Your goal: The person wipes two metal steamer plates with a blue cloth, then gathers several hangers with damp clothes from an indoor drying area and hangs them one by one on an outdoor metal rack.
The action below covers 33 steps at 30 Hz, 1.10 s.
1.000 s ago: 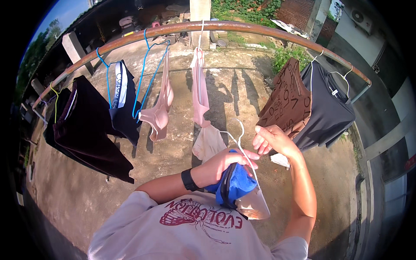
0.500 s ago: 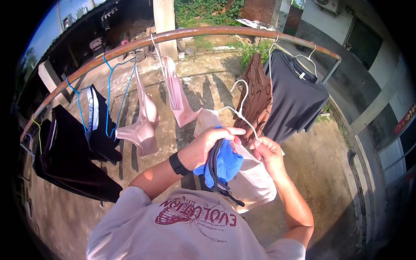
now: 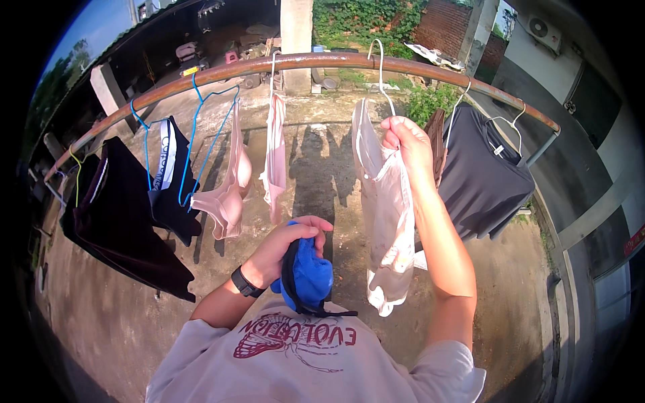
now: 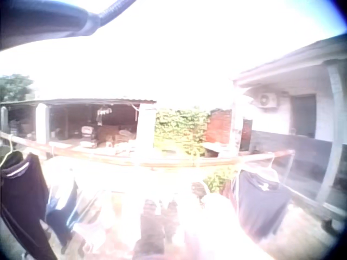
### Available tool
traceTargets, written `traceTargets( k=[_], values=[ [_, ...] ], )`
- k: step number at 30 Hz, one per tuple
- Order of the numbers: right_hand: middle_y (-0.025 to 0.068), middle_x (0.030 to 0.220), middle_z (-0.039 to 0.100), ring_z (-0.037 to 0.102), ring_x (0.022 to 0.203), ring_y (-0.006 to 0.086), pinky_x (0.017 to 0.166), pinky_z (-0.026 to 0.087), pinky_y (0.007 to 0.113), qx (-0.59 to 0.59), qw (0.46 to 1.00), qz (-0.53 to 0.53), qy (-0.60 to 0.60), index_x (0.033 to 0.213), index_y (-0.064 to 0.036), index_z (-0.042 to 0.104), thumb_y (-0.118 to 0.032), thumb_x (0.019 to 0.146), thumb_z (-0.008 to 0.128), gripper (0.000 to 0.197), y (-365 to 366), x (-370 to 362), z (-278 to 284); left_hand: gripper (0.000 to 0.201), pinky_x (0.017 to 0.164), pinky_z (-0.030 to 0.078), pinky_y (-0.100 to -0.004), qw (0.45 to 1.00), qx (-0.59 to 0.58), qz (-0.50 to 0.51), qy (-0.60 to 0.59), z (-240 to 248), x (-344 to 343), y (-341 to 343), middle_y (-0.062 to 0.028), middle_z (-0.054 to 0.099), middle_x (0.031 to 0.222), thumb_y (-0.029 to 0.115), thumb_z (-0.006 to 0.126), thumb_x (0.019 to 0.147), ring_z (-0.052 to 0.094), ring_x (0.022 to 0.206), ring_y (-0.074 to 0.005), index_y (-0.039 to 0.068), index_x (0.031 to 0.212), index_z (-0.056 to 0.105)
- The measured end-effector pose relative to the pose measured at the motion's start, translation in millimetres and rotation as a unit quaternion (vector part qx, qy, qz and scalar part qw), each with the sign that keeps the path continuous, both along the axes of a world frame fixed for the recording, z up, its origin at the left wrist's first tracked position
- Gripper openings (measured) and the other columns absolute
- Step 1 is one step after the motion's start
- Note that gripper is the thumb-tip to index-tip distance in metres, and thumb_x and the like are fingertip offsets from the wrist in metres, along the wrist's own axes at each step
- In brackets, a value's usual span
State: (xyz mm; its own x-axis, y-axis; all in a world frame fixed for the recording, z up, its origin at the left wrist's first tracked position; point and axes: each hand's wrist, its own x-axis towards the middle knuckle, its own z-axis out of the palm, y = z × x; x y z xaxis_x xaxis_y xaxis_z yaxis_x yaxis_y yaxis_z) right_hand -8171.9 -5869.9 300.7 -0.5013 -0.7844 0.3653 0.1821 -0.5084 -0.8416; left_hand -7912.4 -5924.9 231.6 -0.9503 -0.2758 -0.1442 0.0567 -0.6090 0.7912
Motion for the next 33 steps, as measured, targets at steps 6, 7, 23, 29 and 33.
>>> traceTargets(
  k=[6, 7, 23, 29, 33],
  values=[
    [-0.0025, 0.061, 0.047, 0.039, 0.056, 0.0057, 0.053, 0.031, 0.02, -0.005, 0.993, -0.097, 0.064, 0.087, 0.0008, 0.062, -0.013, 0.092, 0.053, 0.017, -57, 2, -22, 0.022, 0.068, 0.051, -0.0287, 0.994, 0.047, 0.099, 0.01, -15, 45, -4, -0.0064, 0.06, 0.079, 0.013, 0.054, 0.085, 0.06, 0.071, -0.0162, 0.001, 0.103, 0.059],
    [-0.0024, 0.062, 0.048, 0.04, 0.055, 0.0058, 0.053, 0.032, 0.02, 0.005, 0.993, -0.088, 0.074, 0.087, 0.0005, 0.062, -0.014, 0.092, 0.054, 0.017, -60, 1, -32, 0.022, 0.068, 0.051, -0.0287, 0.993, 0.05, 0.11, 0.013, -17, 52, -4, -0.0064, 0.06, 0.079, 0.013, 0.054, 0.085, 0.06, 0.071, -0.0162, 0.001, 0.103, 0.059],
    [0.0025, 0.104, 0.054, 0.05, 0.081, 0.0075, 0.069, 0.043, 0.022, -0.014, 0.91, -0.039, 0.413, 0.109, 0.0016, 0.062, -0.007, 0.089, 0.051, 0.024, -69, 211, 58, 0.027, 0.074, 0.051, -0.0309, 0.978, 0.1, 0.174, 0.061, -52, 168, -16, -0.0077, 0.058, 0.081, 0.017, 0.057, 0.085, 0.058, 0.078, -0.0158, -0.001, 0.105, 0.057],
    [0.0213, 0.101, 0.061, 0.06, 0.081, 0.0202, 0.073, 0.047, 0.03, 0.02, 0.788, -0.027, 0.615, 0.112, 0.0091, 0.056, -0.029, 0.084, 0.056, 0.047, -215, 308, 55, 0.027, 0.075, 0.05, -0.0304, 0.972, 0.094, 0.209, 0.056, -46, 241, -16, -0.0071, 0.058, 0.083, 0.018, 0.057, 0.086, 0.058, 0.08, -0.016, -0.001, 0.106, 0.057],
    [0.0199, 0.074, 0.064, 0.061, 0.051, 0.0206, 0.056, 0.051, 0.033, 0.267, 0.725, 0.093, 0.627, 0.1, 0.0109, 0.055, -0.026, 0.083, 0.057, 0.041, -298, 364, 51, 0.026, 0.074, 0.05, -0.0295, 0.944, 0.151, 0.289, 0.046, -47, 307, -13, -0.0063, 0.057, 0.083, 0.017, 0.056, 0.086, 0.058, 0.077, -0.0166, 0.0, 0.106, 0.059]
  ],
)
